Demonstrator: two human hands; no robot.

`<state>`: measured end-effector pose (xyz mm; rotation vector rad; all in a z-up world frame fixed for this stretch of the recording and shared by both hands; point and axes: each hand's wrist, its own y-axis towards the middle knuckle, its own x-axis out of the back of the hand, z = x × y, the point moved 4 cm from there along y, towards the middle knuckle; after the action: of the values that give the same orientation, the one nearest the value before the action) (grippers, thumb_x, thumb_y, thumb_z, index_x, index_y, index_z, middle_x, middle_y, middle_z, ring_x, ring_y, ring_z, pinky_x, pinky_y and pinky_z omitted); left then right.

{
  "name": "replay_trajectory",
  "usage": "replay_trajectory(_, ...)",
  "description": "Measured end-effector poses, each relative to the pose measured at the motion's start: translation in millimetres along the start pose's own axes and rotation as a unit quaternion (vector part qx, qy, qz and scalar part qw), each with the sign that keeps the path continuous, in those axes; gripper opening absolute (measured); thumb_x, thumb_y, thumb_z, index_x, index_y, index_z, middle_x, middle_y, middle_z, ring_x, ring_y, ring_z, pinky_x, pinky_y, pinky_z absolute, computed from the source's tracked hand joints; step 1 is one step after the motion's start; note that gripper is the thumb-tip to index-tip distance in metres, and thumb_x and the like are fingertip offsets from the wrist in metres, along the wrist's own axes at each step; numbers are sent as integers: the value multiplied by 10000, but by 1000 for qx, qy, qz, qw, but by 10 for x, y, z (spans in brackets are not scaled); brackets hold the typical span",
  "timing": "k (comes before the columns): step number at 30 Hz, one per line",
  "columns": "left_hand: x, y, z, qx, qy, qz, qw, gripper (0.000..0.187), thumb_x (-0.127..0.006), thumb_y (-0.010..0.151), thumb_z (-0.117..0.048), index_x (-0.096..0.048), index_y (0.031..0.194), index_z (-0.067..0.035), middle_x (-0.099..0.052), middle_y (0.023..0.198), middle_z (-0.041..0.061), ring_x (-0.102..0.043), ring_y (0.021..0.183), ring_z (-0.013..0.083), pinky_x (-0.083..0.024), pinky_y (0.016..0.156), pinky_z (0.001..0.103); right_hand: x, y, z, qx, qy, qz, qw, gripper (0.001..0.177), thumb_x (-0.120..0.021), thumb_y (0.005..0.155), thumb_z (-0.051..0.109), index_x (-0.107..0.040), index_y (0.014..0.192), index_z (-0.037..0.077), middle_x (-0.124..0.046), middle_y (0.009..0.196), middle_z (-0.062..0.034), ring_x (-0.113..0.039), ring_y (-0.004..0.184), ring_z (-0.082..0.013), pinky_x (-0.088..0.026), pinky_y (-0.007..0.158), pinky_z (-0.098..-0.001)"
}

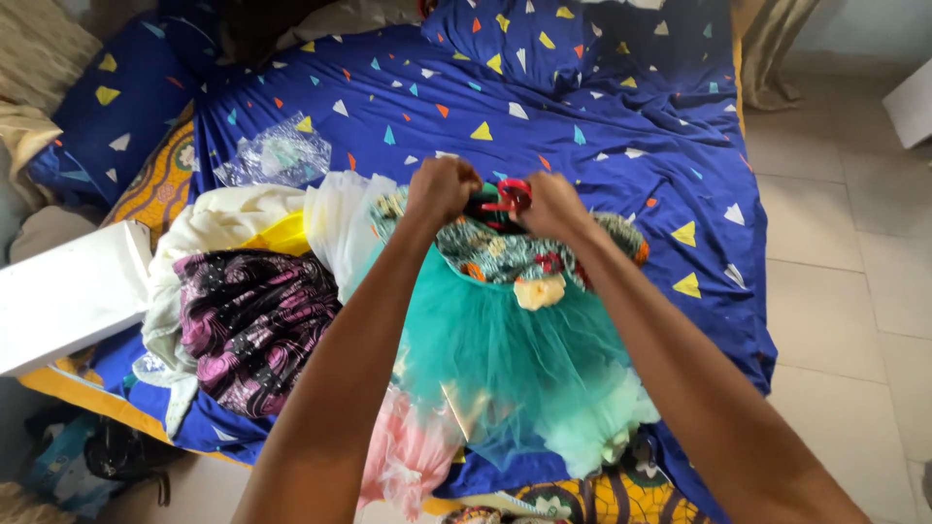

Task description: Organizing a small green dress and placing it on a red plastic hanger.

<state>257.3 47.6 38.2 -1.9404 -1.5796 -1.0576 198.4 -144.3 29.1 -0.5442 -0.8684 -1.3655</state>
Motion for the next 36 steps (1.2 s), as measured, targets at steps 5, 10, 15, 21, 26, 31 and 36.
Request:
replay_trajectory(5, 20, -232, 361, -9, 11, 2, 1000, 224, -768, 850, -260, -799, 1061, -194, -782, 1006, 74, -740, 934, 290, -556, 846, 424, -165, -191, -48, -87, 15, -1, 996, 264, -788, 764, 152, -803, 1026, 119, -748, 845, -174, -719, 810, -370, -546, 713, -469)
replay_trajectory(10, 96, -544, 299, -28, 75, -9, 997, 432, -891, 652, -254, -791, 1062, -166, -754, 1036, 95, -684, 965, 334, -470, 826, 502, -252, -131, -108, -65, 11, -7, 998, 286, -816, 793, 182, -772, 1061, 93, -763, 899, -170, -732, 864, -360, -551, 776, -459)
replay_trajectory(15, -132, -498, 557, -115, 59, -61, 990, 173, -766, 753, -128, -797, 922, -131, -759, 928, 76, -706, 883, 311, -524, 859, 451, -308, -50, -77, -43, 15, 28, 999, 393, -808, 734, 130, -780, 1124, 172, -755, 916, -166, -732, 861, -359, -556, 750, -451)
replay_trajectory(21, -57, -562, 340, -147, 76, -87, 982, 141, -742, 766, -112, -808, 890, -127, -756, 900, 80, -695, 903, 339, -516, 869, 489, -143, -53, -67, -88, -49, 88, 991, 355, -823, 770, 136, -791, 1121, 171, -761, 904, -171, -733, 863, -352, -553, 750, -444)
replay_trajectory(26, -96, -512, 598, -110, 78, -85, 987, 271, -781, 704, -159, -812, 973, -143, -762, 1020, 106, -673, 991, 404, -496, 817, 569, -256, -123, -154, -128, 118, 86, 981, 311, -802, 788, 93, -814, 1090, 165, -799, 878, -132, -740, 826, -242, -564, 722, -388)
replay_trajectory(31, -175, -490, 829, -14, 26, 87, 996, 296, -753, 867, -295, -775, 1160, -260, -757, 1034, 88, -710, 936, 345, -560, 829, 462, -270, -58, -174, -130, 55, 120, 983, 353, -771, 798, 68, -808, 1118, 212, -808, 928, -82, -728, 778, -189, -557, 700, -377)
replay_trajectory(36, -18, -490, 439, -35, 60, 91, 993, 304, -711, 899, -274, -759, 1194, -327, -762, 1011, 72, -705, 924, 333, -547, 817, 466, -97, 34, 7, -113, -10, 133, 985, 344, -807, 777, 103, -817, 1103, 213, -788, 884, -118, -730, 766, -222, -547, 707, -395)
